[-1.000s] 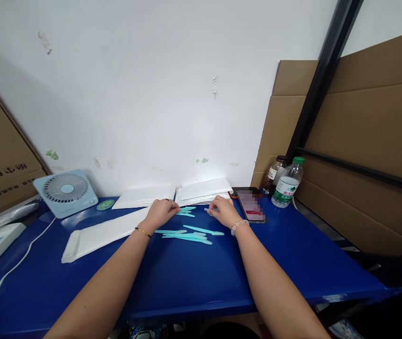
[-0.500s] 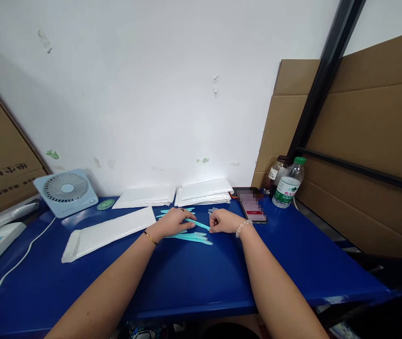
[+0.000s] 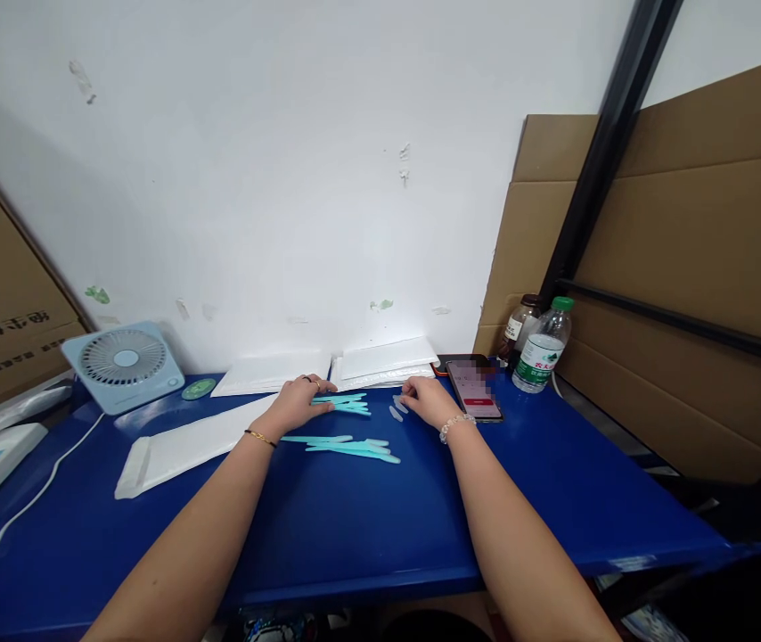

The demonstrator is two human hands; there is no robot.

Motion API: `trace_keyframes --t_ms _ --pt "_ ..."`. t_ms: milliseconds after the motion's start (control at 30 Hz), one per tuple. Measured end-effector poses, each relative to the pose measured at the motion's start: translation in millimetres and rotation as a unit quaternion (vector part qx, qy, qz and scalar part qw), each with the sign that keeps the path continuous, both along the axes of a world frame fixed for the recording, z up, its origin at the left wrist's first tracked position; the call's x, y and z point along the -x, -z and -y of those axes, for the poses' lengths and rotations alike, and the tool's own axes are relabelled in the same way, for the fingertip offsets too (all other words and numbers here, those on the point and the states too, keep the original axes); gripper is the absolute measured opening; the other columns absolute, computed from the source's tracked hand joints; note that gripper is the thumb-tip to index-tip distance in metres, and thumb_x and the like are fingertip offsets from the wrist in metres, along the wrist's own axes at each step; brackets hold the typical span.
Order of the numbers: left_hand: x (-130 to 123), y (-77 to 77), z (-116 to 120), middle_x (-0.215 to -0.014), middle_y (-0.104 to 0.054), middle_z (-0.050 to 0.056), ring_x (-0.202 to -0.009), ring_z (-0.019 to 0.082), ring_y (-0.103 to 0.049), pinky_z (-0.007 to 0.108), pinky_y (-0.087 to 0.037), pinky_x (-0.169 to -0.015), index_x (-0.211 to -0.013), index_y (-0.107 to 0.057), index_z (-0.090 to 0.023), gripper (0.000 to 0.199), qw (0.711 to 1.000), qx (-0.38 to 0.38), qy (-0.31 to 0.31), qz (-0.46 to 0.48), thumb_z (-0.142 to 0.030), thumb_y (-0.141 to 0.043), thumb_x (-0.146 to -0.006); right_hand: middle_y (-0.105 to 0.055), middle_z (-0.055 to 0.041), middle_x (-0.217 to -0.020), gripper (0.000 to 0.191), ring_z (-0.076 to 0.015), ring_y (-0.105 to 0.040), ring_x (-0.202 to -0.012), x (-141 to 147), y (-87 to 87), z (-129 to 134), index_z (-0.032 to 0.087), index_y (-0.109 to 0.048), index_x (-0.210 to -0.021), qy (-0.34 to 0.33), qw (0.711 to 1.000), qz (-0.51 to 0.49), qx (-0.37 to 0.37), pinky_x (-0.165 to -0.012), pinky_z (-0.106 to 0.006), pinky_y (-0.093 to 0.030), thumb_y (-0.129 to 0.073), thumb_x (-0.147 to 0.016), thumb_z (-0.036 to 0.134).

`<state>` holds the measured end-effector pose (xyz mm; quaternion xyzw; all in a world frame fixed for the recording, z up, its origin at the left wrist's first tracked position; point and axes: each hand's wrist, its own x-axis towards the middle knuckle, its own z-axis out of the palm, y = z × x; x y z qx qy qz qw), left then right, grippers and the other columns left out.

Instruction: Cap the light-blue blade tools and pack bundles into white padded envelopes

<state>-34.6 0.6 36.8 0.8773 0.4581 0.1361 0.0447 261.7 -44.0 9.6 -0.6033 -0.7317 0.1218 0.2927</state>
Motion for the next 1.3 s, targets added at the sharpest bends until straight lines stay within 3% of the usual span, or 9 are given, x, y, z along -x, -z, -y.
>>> trace_keyframes --t_ms 200,300,600,733,833,933,1033,1167,1300 --pt "13 -9.0 2 -0.078 -0.064 -0.001 -0.070 0.016 -0.058 0.023 -0.037 -0.056 -0.077 -0.071 -0.023 0.021 0.970 0.228 0.023 -0.077 -0.029 -0.071 -0.057 -0.066 -0.0036 -0.079 0.011 -0.0150 -0.056 -0.069 15 -8.9 9 0.018 -0.065 -0.082 -0.031 0.999 0.019 -0.017 -0.063 -0.025 -0.039 -0.055 -0.078 0.019" --pt "13 -7.0 2 -0.071 -0.065 -0.002 -0.067 0.015 -0.058 0.022 -0.035 -0.054 -0.073 -0.070 -0.022 0.017 0.955 0.282 0.023 -0.084 -0.024 -0.070 -0.056 -0.066 -0.0033 -0.079 0.011 -0.0142 -0.056 -0.067 25 -10.0 13 0.018 -0.066 -0.081 -0.068 0.998 0.006 -0.009 -0.063 -0.025 -0.040 -0.055 -0.078 0.020" --pt "-13 -2.0 8 -0.074 -0.066 -0.001 -0.067 0.014 -0.059 0.022 -0.038 -0.059 -0.079 -0.066 -0.020 0.012 0.987 0.138 0.075 0.027 -0.026 -0.058 -0.073 -0.065 -0.0015 -0.070 0.023 -0.0121 -0.055 -0.058 58 -0.5 16 0.018 -0.066 -0.085 -0.154 0.979 -0.131 0.036 -0.055 -0.023 -0.042 -0.057 -0.081 0.039" --pt "-12 -2.9 6 -0.080 -0.068 0.001 -0.076 0.016 -0.061 0.024 -0.040 -0.068 -0.081 -0.065 -0.021 0.012 0.999 0.035 0.025 0.018 -0.027 -0.056 -0.077 -0.064 -0.0022 -0.070 0.022 -0.0126 -0.057 -0.057 36 -0.4 8 0.017 -0.063 -0.082 -0.074 0.978 -0.193 0.019 -0.055 -0.023 -0.044 -0.054 -0.081 0.037" --pt "-9 1.1 1 -0.086 -0.069 0.001 -0.082 0.018 -0.062 0.027 -0.041 -0.074 -0.086 -0.065 -0.022 0.014 1.000 -0.004 -0.017 0.005 -0.031 -0.057 -0.079 -0.065 -0.0033 -0.070 0.022 -0.0144 -0.057 -0.060 15 -3.2 3 0.017 -0.064 -0.082 0.005 0.989 -0.149 0.000 -0.058 -0.025 -0.044 -0.054 -0.081 0.037" --pt "-8 5.2 -1 -0.094 -0.069 0.001 -0.088 0.019 -0.062 0.027 -0.042 -0.076 -0.098 -0.064 -0.024 0.025 1.000 0.006 -0.013 0.017 -0.035 -0.061 -0.076 -0.067 -0.0054 -0.078 0.019 -0.0168 -0.058 -0.070 9 -7.8 5 0.018 -0.067 -0.084 0.015 0.997 -0.075 -0.007 -0.065 -0.027 -0.044 -0.057 -0.079 0.033" --pt "-9 4.4 2 -0.094 -0.068 0.001 -0.087 0.018 -0.061 0.025 -0.043 -0.072 -0.099 -0.064 -0.023 0.028 0.998 0.027 0.013 0.049 -0.037 -0.061 -0.075 -0.066 -0.0050 -0.084 0.016 -0.0160 -0.056 -0.073 17 -12.1 13 0.019 -0.069 -0.080 -0.059 0.998 -0.030 -0.002 -0.067 -0.027 -0.043 -0.059 -0.078 0.031" --pt "-13 1.3 10 -0.083 -0.068 0.002 -0.074 0.015 -0.061 0.023 -0.042 -0.062 -0.091 -0.066 -0.020 0.027 0.987 0.134 0.069 0.055 -0.041 -0.058 -0.076 -0.060 -0.0024 -0.080 0.014 -0.0133 -0.053 -0.068 33 -9.0 22 0.019 -0.068 -0.078 -0.195 0.978 0.013 0.080 -0.061 -0.024 -0.041 -0.067 -0.071 0.031" --pt "-22 5.4 17 -0.078 -0.068 0.001 -0.067 0.014 -0.060 0.021 -0.039 -0.055 -0.089 -0.067 -0.019 0.030 0.965 0.228 0.124 0.017 -0.043 -0.064 -0.071 -0.058 -0.0022 -0.081 0.011 -0.0122 -0.051 -0.066 43 2.5 21 0.018 -0.064 -0.076 -0.201 0.974 0.060 0.081 -0.057 -0.022 -0.037 -0.068 -0.071 0.027"
